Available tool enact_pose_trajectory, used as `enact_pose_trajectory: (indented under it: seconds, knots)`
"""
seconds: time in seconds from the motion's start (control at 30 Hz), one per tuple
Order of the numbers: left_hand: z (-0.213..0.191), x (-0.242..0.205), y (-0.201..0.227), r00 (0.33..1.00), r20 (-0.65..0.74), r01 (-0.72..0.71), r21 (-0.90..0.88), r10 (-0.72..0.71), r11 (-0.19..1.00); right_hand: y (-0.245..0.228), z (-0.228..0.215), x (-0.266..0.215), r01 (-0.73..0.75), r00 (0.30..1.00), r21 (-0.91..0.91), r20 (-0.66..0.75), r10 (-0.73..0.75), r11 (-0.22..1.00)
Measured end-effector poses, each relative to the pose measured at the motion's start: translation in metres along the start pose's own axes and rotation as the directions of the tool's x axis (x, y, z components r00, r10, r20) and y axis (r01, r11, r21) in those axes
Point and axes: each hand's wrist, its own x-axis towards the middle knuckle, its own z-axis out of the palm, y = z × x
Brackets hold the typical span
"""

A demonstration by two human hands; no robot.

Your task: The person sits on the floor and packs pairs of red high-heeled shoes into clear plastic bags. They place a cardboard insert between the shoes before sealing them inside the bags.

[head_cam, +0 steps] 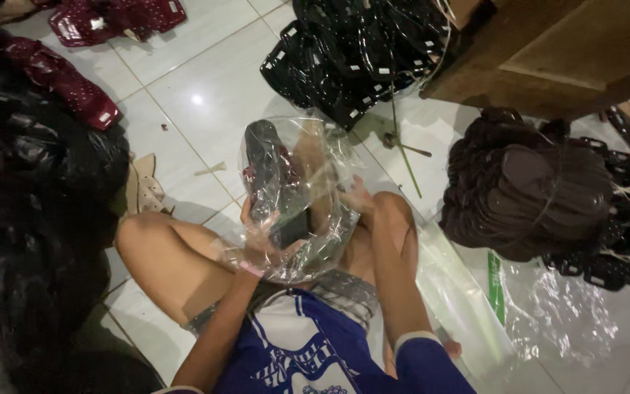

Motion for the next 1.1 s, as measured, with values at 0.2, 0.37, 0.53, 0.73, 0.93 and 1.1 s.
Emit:
enact_pose_trajectory:
  seconds: [0.2, 0.37, 0.53, 0.73, 0.93, 1.1]
  knots:
    - [-0.012, 0.017, 0.014, 0.979, 0.189, 0.05, 0.135, -0.076, 0.99, -0.021, 0.056, 0.017, 0.057, 0.996, 0.069, 0.069, -0.062, 0.996]
    - [-0.018, 0.025, 0.016, 0.993, 0.072, -0.097, 0.02, 0.096, 0.995, -0.022, 0.071, -0.017, 0.142, 0.987, 0.116, 0.054, -0.149, 0.983]
    - [-0.022, 0.025, 0.016, 0.993, 0.08, -0.092, -0.001, 0.092, 0.996, 0.002, -0.004, -0.053, 0.202, 0.979, 0.227, -0.086, -0.187, 0.953]
    - [-0.02, 0.02, 0.013, 0.995, 0.102, -0.015, 0.018, 0.013, 1.0, -0.004, -0.094, -0.13, -0.043, 0.998, 0.768, 0.01, 0.055, 0.639]
    - [-0.008, 0.0, 0.001, 0.992, 0.093, 0.082, 0.06, -0.087, 0.995, -0.081, -0.084, -0.25, -0.168, 0.974, 0.83, 0.059, 0.217, 0.532]
    - [0.008, -0.013, -0.012, 0.939, 0.178, 0.319, -0.128, -0.295, 0.939, -0.167, -0.031, -0.193, -0.373, 0.795, 0.662, 0.589, -0.144, 0.65]
